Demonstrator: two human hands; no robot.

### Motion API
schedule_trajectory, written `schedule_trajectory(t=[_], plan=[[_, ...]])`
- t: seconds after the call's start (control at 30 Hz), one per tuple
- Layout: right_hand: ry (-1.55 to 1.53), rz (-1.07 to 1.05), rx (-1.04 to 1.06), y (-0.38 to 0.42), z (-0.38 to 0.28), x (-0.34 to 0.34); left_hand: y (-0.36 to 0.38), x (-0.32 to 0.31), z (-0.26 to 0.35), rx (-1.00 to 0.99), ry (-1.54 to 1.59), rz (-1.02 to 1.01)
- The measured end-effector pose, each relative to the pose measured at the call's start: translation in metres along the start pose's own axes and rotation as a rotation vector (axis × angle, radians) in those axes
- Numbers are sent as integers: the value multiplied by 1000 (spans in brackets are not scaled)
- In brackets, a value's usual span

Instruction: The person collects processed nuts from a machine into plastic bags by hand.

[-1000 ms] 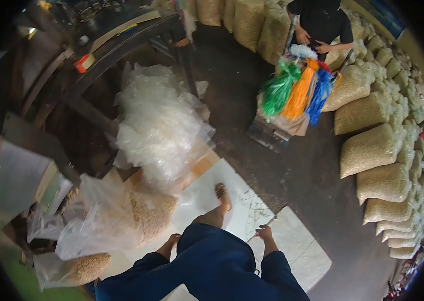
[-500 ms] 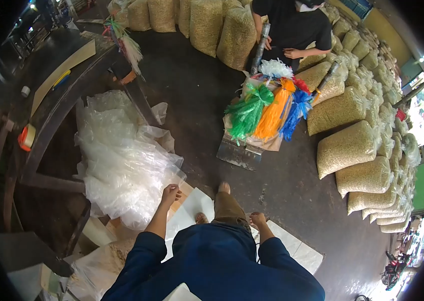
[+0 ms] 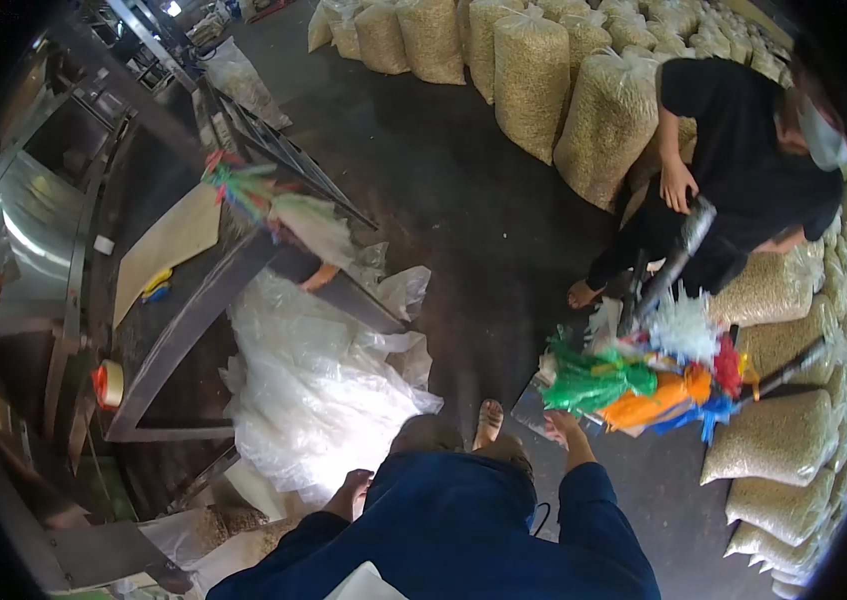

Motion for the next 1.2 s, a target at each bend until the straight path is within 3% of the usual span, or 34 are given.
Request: schedule_trajectory(t=[0.03,0.1,0.13,0.37,0.5,0.57,0.6,0.67,0.73,0.8,0.93,0.97,1.0,1.07,1.13,1.2], plan=[[12,-51,86,-6,-49,8,13,-18,27,17,-121,69],[18,-153,211,-24,-141,16,-11,-40,54,42,124,-70],[8,-205,248,-37,-185,16,-8,-55,88,-112,-318,-48],[121,-192,420,-124,-468,28,-164,-142,266,-251,-38,-54],[242,-141,410,-208,-560,63,-229,-157,417,-299,41,-37],[80,-516,67,-271,-587,90,-257,-156,495,-305,127,-7],[108,-513,58,-270,-620,97,-267,-152,539,-315,200,11],[398,-101,196,-263,-677,101,-280,-141,623,-341,349,30],[424,-57,170,-283,-728,103,-293,-126,702,-376,454,45],[442,-12,140,-316,-777,102,-314,-112,764,-394,504,65],[800,-140,-15,-394,-900,84,-359,-96,843,-343,520,133],[773,-229,135,-424,-929,80,-373,-95,853,-309,503,155],[608,-349,45,-482,-955,73,-385,-92,872,-273,490,174],[409,-311,213,-491,-1062,48,-401,-87,900,-197,444,220],[583,-149,449,-571,-1147,29,-402,-83,940,-161,404,260],[725,-192,1103,-674,-1222,3,-408,-75,992,-193,384,302]])
Point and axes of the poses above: each hand's wrist, its own y-axis away from the middle knuckle, its own x-axis out of the back of the hand, z = x × y, the point moved 2 cm from there along -y, towards the middle knuckle, and after that the axes turned 12 degrees about y, right-handed, at the moved point
